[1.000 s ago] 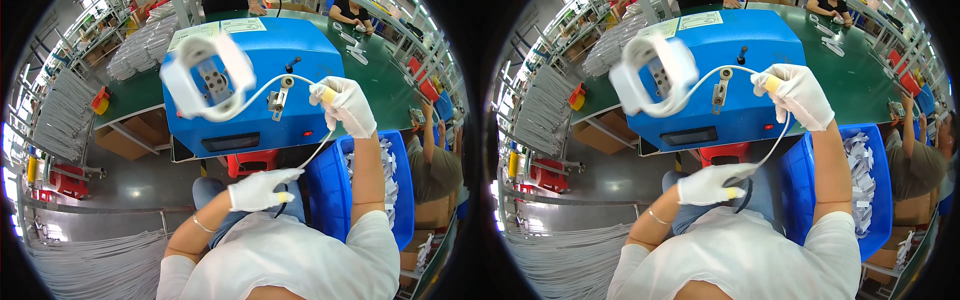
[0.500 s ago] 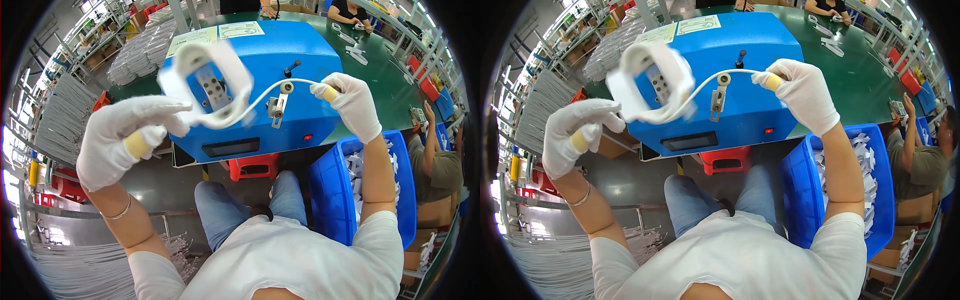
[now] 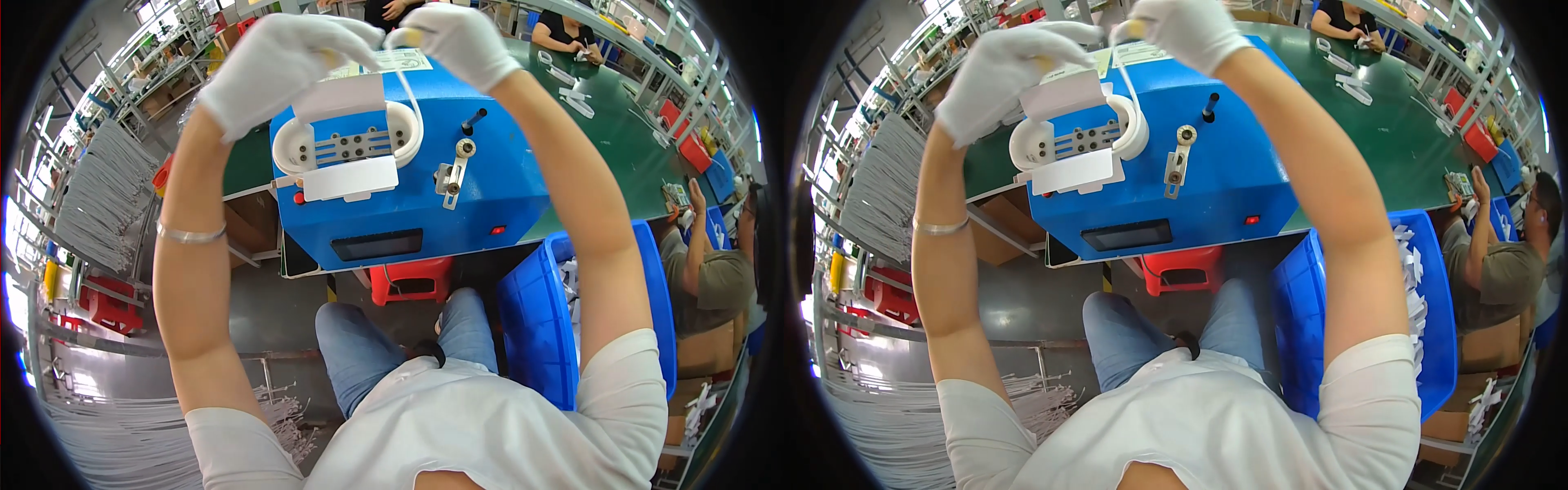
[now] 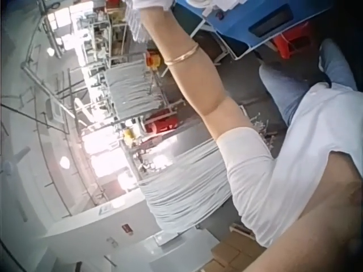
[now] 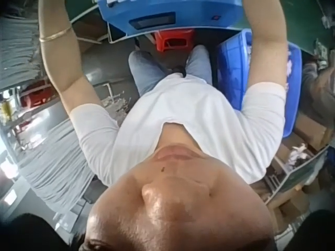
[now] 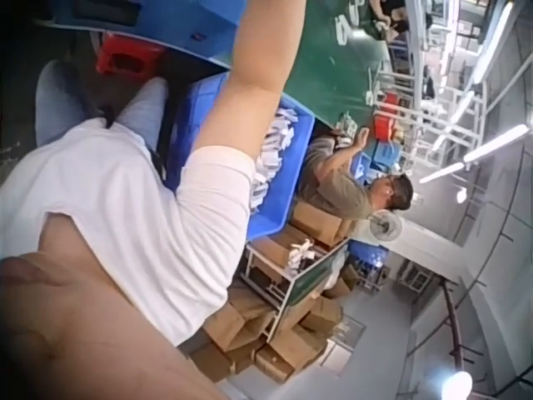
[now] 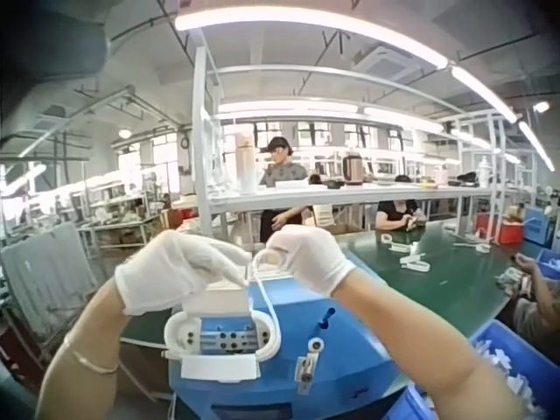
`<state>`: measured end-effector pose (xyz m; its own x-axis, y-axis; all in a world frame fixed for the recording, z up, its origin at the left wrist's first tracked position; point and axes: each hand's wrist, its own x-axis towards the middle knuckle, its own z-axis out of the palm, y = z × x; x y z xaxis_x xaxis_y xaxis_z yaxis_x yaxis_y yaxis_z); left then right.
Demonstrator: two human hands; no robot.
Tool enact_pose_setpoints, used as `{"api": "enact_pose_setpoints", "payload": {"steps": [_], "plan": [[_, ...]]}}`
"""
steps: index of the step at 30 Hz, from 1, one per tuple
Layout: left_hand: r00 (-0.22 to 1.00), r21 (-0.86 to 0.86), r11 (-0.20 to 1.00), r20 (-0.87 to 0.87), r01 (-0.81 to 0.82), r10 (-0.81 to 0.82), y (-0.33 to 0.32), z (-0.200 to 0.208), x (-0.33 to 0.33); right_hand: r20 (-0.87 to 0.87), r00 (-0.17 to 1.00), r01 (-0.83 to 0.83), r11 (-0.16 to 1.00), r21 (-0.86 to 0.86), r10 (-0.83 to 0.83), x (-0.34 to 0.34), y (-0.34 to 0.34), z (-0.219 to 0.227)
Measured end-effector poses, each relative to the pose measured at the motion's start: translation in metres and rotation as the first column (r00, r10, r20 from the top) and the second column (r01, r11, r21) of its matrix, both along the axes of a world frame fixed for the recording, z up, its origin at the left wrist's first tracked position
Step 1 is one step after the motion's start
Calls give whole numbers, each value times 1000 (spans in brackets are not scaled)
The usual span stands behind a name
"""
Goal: Manually feed and process white electrical cables through a benchtop machine and sort them into a bin.
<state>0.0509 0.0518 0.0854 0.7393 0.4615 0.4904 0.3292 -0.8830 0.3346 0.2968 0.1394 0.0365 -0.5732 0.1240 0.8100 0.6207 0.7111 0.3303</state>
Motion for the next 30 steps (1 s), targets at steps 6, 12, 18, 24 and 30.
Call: {"api": "enact_pose_setpoints", "payload": {"steps": [6, 12, 18, 24, 30], "plan": [[973, -47, 984, -160, -173, 164, 24, -4, -17, -232, 939, -270, 962, -35, 255, -63, -40, 11], [915, -136, 912, -177, -388, 363, -16, -9, -59, 135, 990, -14, 996, -85, 26, -52, -125, 15], [852, 54, 866, -156, -498, 499, -30, -23, -51, 285, 943, 214, 968, -133, -169, -64, -112, -4], [846, 255, 809, 97, -530, 524, -31, -62, -26, 420, 872, 427, 807, -408, -249, -69, -111, 15], [897, 398, 804, 229, -441, 378, -19, -75, -29, -201, 978, -157, 420, -894, -62, -60, -85, 2]]}}
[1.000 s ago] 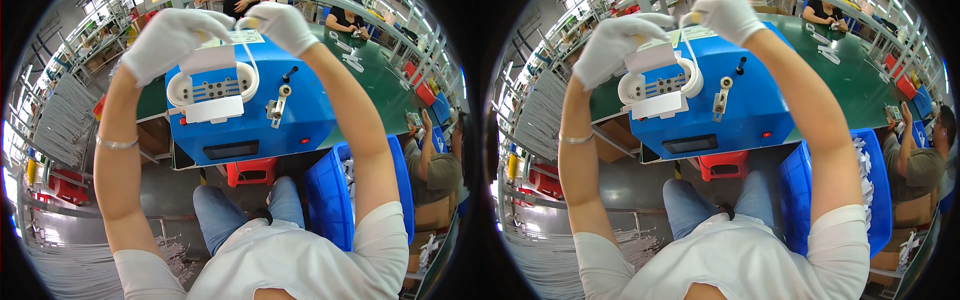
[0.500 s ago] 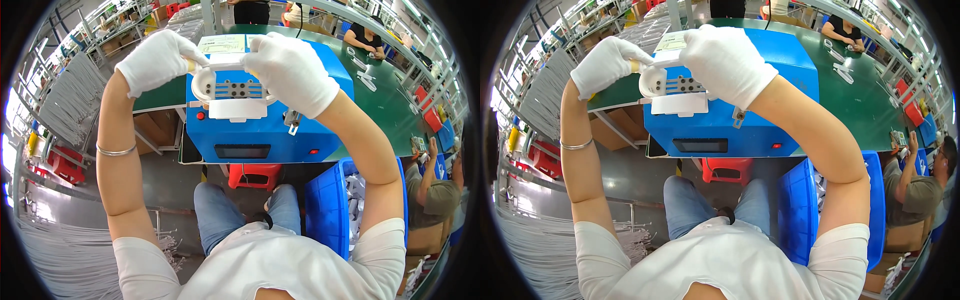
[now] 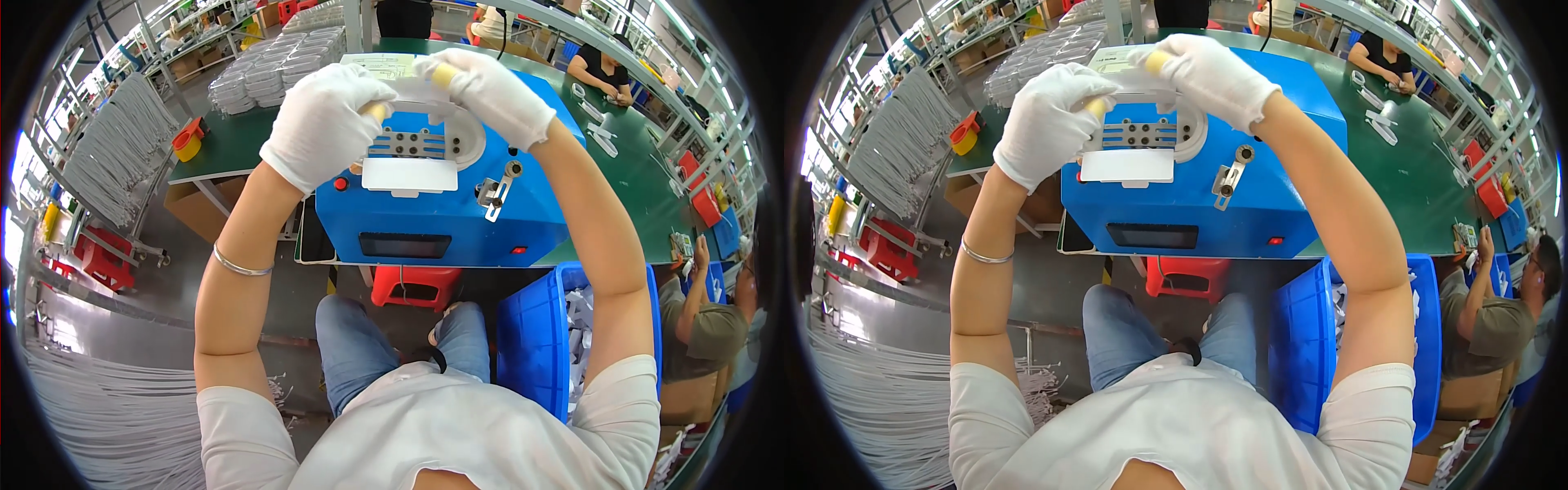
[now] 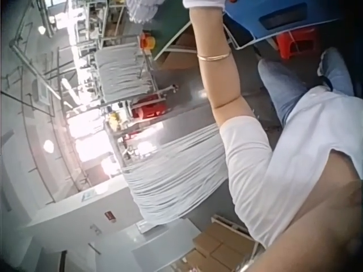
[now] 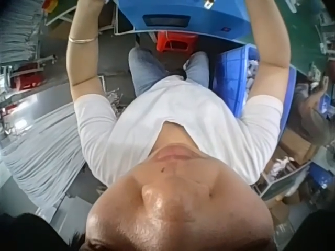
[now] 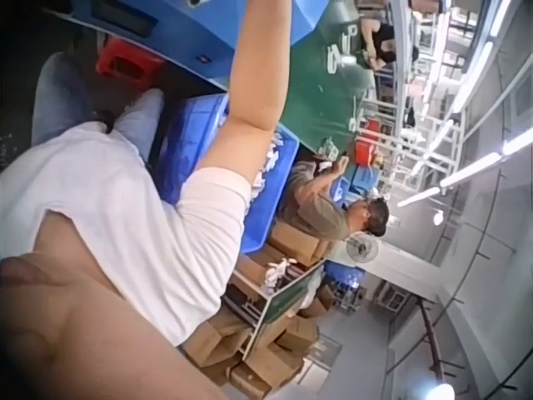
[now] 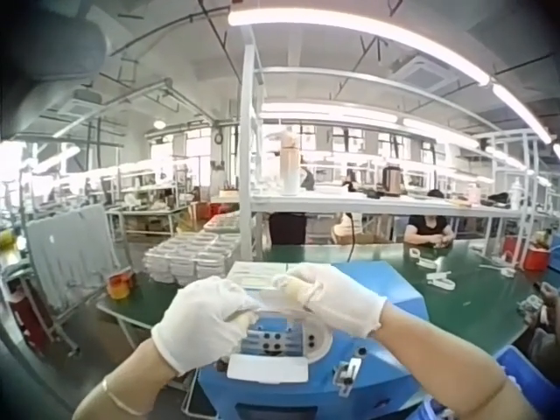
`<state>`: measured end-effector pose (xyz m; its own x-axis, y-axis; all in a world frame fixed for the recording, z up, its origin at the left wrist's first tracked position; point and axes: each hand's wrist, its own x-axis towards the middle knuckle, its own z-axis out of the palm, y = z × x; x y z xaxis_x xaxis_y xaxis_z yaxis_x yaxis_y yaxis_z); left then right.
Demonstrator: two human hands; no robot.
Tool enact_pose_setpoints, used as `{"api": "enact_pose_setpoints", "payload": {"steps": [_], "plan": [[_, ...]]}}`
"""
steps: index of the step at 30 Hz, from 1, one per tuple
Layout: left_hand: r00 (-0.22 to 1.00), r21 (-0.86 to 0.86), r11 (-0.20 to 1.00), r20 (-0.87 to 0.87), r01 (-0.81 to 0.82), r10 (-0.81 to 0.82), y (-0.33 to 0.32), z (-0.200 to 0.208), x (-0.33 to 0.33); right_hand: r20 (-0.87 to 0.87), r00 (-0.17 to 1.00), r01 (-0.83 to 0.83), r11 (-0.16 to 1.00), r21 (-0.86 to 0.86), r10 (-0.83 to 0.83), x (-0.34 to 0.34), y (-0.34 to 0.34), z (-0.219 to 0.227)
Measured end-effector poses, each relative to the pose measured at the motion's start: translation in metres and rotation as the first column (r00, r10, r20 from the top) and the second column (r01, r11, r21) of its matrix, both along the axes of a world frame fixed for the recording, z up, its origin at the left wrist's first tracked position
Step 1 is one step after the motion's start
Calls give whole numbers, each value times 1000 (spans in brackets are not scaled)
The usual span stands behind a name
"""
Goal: Manually feed and process white electrical cables through a benchtop machine and sort them into a bin.
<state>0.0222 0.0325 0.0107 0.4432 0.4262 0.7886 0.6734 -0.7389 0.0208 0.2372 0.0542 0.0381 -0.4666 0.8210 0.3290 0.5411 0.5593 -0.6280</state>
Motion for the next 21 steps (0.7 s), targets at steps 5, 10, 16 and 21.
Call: {"api": "enact_pose_setpoints", "payload": {"steps": [5, 10, 16, 21], "plan": [[992, 74, 989, 24, -126, 124, -1, -2, 2, -133, 990, -50, 997, -55, 42, -7, -10, -4], [991, -204, 970, -31, -133, 129, 2, 8, 7, 0, 995, -100, 963, 249, 104, -5, -10, -9], [1000, -204, 979, -17, -22, 19, 8, -2, 1, 31, 992, -126, 947, 297, 123, -4, -5, -4], [999, -265, 964, 38, 18, -8, 5, 0, 2, 158, 983, -164, 827, 537, 92, -9, -9, -2]]}}
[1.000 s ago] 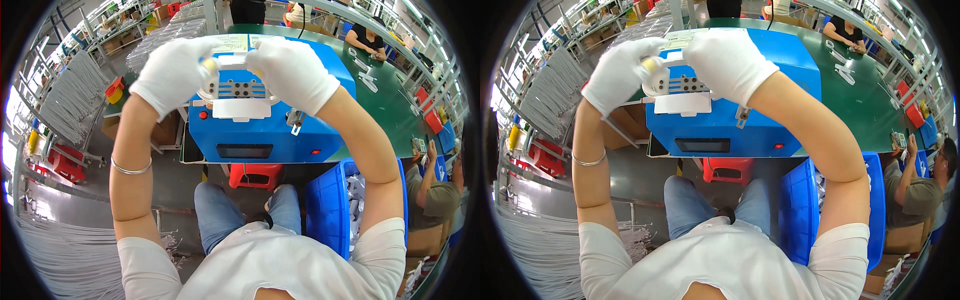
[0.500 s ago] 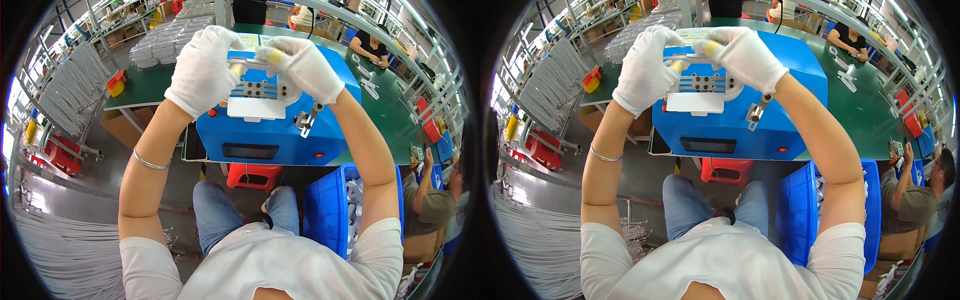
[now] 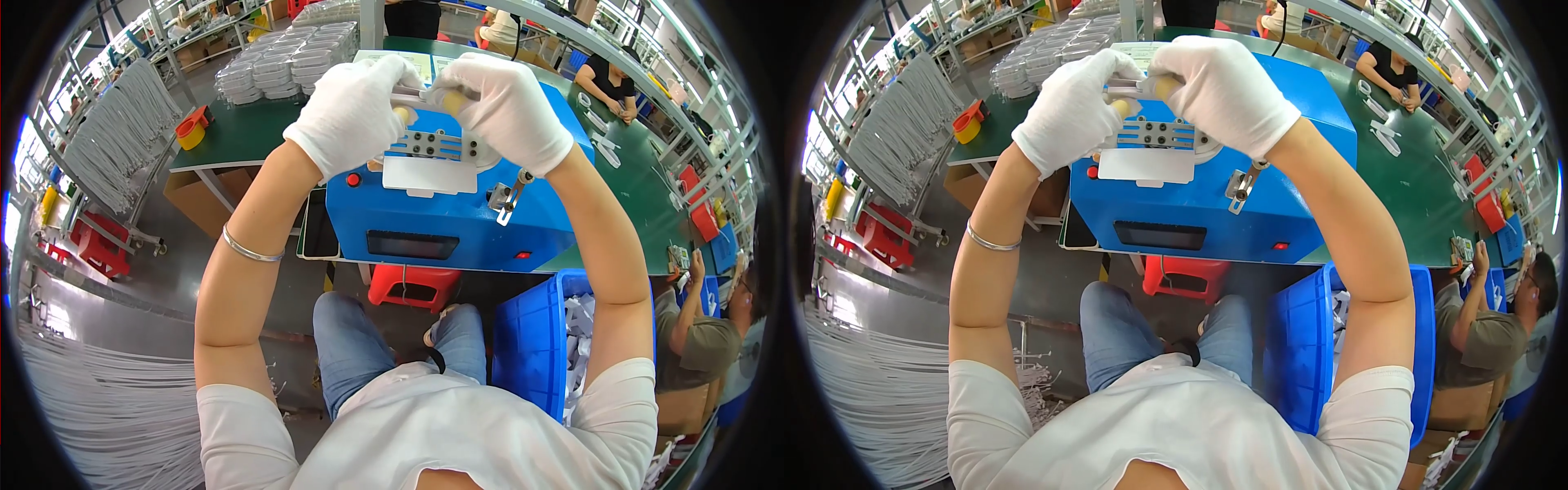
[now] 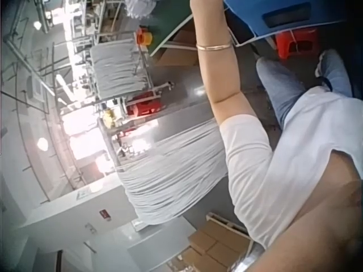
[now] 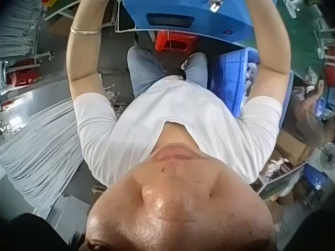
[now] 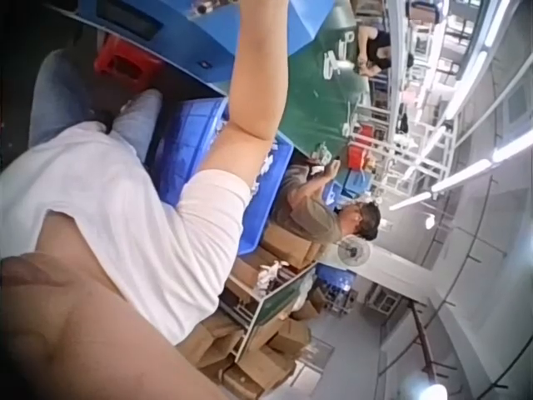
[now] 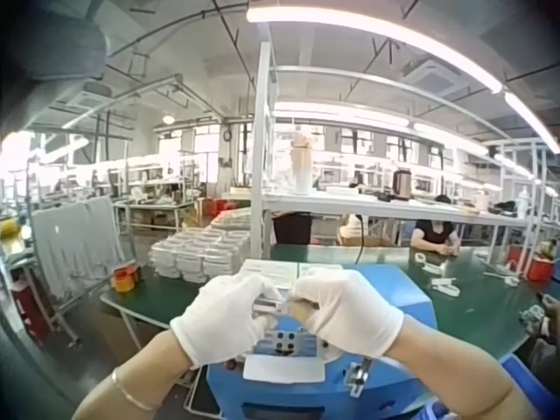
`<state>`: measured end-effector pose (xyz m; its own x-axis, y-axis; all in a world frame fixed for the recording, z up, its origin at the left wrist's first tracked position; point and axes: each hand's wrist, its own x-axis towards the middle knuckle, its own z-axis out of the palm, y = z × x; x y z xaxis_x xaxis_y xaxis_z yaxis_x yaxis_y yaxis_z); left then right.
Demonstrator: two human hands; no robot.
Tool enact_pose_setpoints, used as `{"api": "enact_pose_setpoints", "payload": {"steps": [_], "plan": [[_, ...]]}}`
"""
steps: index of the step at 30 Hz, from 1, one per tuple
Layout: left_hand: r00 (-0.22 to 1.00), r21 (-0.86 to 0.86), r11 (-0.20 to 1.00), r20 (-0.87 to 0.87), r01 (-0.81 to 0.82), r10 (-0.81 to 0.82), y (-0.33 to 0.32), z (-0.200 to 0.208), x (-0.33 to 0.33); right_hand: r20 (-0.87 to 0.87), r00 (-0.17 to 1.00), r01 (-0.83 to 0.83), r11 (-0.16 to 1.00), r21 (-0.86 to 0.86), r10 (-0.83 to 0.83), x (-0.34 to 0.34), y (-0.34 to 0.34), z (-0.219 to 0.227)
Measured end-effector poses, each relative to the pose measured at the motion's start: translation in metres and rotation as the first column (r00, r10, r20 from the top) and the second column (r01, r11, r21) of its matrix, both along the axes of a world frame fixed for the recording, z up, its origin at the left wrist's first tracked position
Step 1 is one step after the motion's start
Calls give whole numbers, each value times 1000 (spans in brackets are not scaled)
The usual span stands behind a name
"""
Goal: Manually feed and process white electrical cables through a benchtop machine and sort them into a bin.
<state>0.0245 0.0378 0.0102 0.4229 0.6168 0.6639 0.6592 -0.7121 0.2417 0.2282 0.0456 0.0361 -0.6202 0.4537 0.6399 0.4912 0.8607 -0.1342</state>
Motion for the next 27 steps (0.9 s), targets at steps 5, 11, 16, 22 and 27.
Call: {"api": "enact_pose_setpoints", "payload": {"steps": [5, 11, 16, 22, 27], "plan": [[998, 2, 999, -39, -40, 40, -3, 3, 1, 222, 958, 61, 883, 465, -183, -8, -18, -6], [994, 252, 966, -79, -56, 79, -4, 2, 1, -41, 999, -5, 899, -437, -15, 0, 4, 9], [994, 221, 973, -71, -71, 89, -3, 0, -1, 74, 995, 102, 759, -643, -71, -11, 4, 14], [930, 478, 836, 353, -270, 100, -17, -18, -7, -84, 989, 44, 779, -625, -123, 1, 4, -2], [529, -205, 944, 847, 259, 39, -53, -81, 13, -239, 971, -147, 743, -653, -18, 24, 2, -8]]}}
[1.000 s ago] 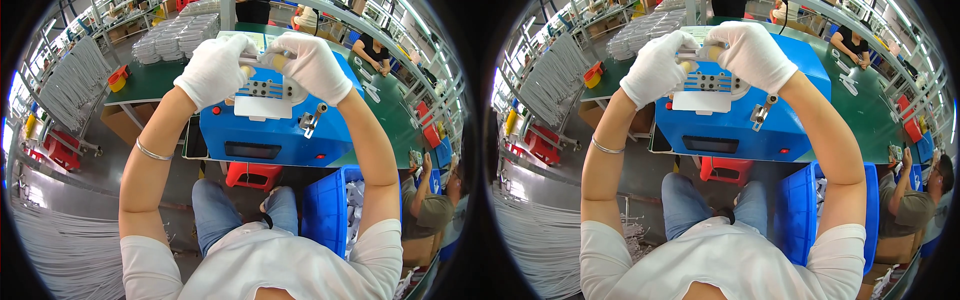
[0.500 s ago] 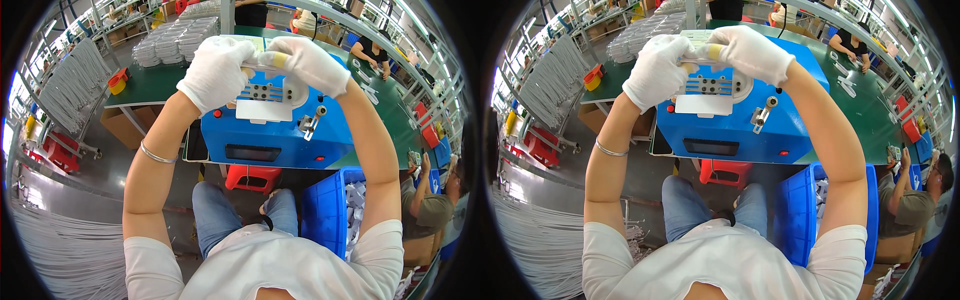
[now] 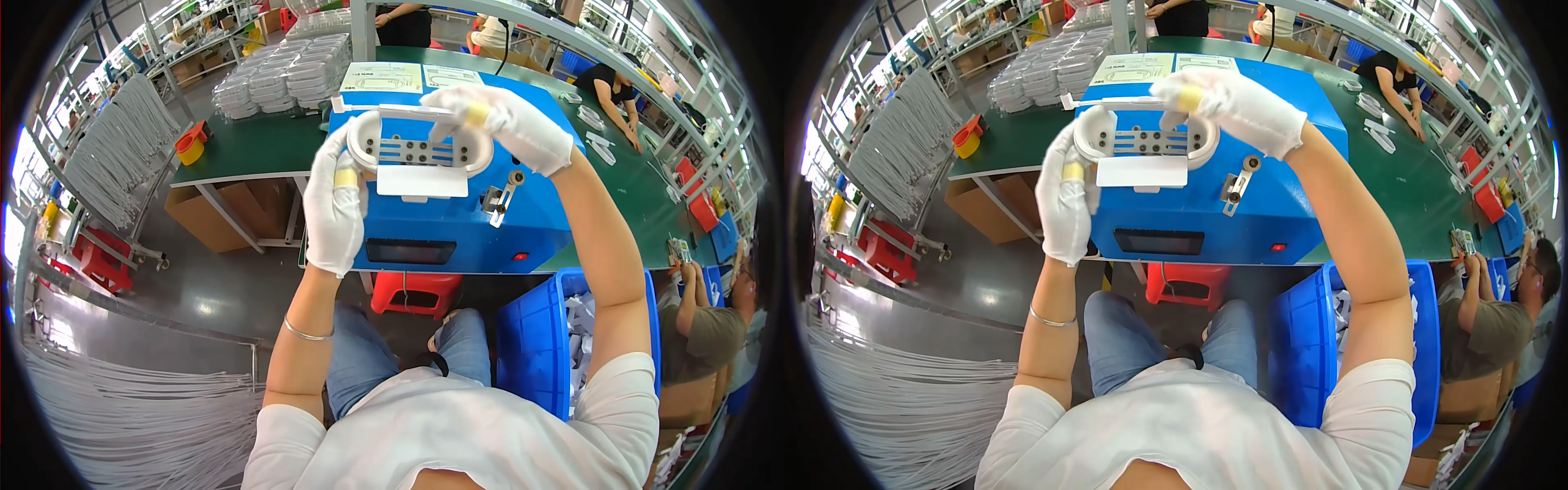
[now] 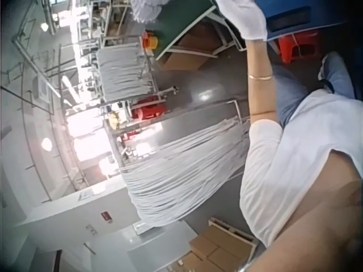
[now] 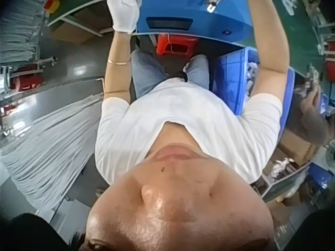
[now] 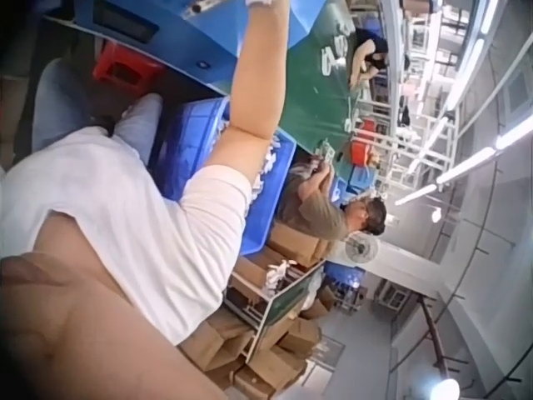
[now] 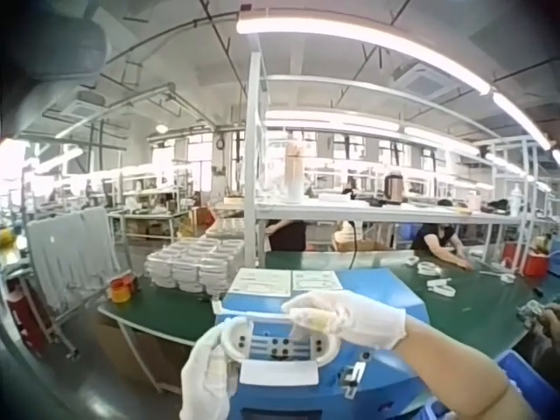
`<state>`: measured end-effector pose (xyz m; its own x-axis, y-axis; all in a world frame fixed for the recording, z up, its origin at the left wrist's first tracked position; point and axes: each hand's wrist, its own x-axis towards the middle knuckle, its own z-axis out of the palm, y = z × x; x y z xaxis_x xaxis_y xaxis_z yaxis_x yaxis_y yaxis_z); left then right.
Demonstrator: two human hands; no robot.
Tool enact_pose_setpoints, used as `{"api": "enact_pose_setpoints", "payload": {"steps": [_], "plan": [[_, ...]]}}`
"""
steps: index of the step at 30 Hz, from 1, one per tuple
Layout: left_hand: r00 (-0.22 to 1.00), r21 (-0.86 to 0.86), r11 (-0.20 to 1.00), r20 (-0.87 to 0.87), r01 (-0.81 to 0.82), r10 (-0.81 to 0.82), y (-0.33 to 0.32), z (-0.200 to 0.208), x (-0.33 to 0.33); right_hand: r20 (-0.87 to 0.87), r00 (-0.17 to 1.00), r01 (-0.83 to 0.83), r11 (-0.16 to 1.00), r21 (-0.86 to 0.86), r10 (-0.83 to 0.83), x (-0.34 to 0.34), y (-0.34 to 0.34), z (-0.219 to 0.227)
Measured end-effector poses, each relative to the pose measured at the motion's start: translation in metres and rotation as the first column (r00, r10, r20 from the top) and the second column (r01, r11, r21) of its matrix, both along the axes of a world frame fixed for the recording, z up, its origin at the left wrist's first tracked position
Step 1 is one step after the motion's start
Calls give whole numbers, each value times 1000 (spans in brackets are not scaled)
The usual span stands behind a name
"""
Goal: Manually feed and process white electrical cables through a benchtop machine and sort them into a bin.
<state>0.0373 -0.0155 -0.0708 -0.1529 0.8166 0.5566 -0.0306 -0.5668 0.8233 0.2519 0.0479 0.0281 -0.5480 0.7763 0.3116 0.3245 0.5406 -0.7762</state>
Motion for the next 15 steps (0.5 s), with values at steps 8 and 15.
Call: {"api": "enact_pose_setpoints", "payload": {"steps": [8, 15], "plan": [[978, 198, 959, -8, -203, 209, -7, -2, 14, 268, 955, 46, 958, 283, -125, -11, 5, -3], [849, -256, 845, 395, 469, -351, -11, -28, 39, 378, 901, 18, 889, 457, -212, -23, 1, 5]]}}
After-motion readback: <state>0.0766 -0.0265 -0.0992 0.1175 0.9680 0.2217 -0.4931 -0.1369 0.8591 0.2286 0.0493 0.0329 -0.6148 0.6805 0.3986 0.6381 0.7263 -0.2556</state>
